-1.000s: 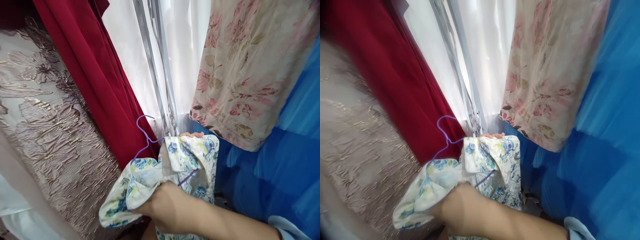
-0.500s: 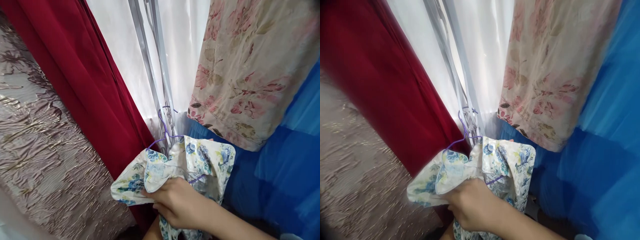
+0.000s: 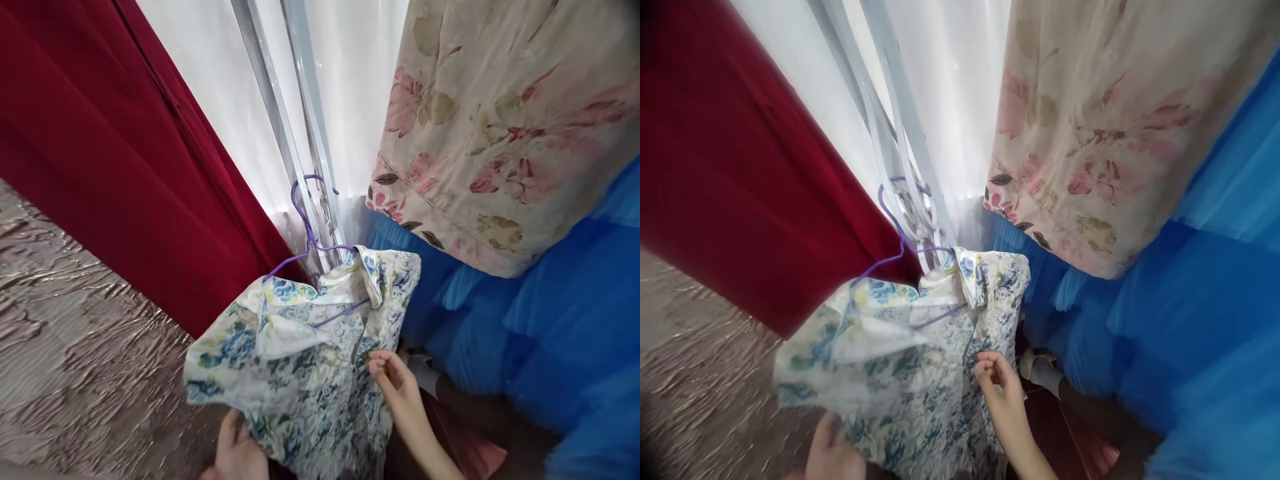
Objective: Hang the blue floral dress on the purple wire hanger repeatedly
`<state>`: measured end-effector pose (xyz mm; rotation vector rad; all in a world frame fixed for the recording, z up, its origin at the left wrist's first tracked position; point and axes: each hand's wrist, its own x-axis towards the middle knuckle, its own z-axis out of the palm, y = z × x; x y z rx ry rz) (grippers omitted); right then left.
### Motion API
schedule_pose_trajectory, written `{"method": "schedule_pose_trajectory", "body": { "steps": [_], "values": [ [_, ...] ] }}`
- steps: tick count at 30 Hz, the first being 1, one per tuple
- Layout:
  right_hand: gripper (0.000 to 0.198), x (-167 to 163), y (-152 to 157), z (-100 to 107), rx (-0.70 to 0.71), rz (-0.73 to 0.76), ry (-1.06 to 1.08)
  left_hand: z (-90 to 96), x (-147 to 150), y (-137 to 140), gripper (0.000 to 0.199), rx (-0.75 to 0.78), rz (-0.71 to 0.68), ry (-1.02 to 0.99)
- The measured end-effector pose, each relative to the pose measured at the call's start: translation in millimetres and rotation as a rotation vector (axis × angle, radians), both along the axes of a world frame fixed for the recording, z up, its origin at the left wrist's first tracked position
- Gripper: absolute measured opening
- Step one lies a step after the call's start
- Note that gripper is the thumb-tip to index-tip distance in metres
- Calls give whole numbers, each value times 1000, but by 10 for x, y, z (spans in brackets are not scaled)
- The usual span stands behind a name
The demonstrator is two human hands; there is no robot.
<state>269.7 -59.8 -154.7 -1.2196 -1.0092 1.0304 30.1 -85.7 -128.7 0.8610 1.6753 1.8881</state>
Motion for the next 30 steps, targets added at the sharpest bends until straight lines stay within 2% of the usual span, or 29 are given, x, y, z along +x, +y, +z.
{"method": "schedule_pose_trajectory", "body": {
  "steps": [5, 9, 11, 14, 18, 21, 26, 28, 30],
  "values": [
    [31, -185, 180, -92, 6, 171, -99, -264, -12, 141, 65, -122, 67, -221],
    [26, -208, 330, -204, -27, 106, -288, -314, 87, 188, 60, -86, 58, -286],
    [24, -186, 391, -261, -60, 58, -391, -292, 116, 181, 61, -94, 97, -306],
    [23, -184, 452, -271, -78, 58, -455, -238, 113, 156, 63, -132, 151, -266],
    [22, -273, 516, -203, -75, 59, -467, -191, 83, 126, 61, -141, 99, -233],
    [21, -355, 583, -183, -77, 39, -477, -204, 72, 109, 63, -167, 85, -247],
    [20, -434, 668, -228, -55, 26, -450, -261, 82, 93, 59, -178, 157, -217],
    [19, -436, 637, -252, -47, 30, -412, -263, 84, 88, 55, -118, 195, -100],
    [19, -418, 551, -276, -45, 55, -360, -254, 76, 78, 58, 46, 251, 86]
  ]
}}
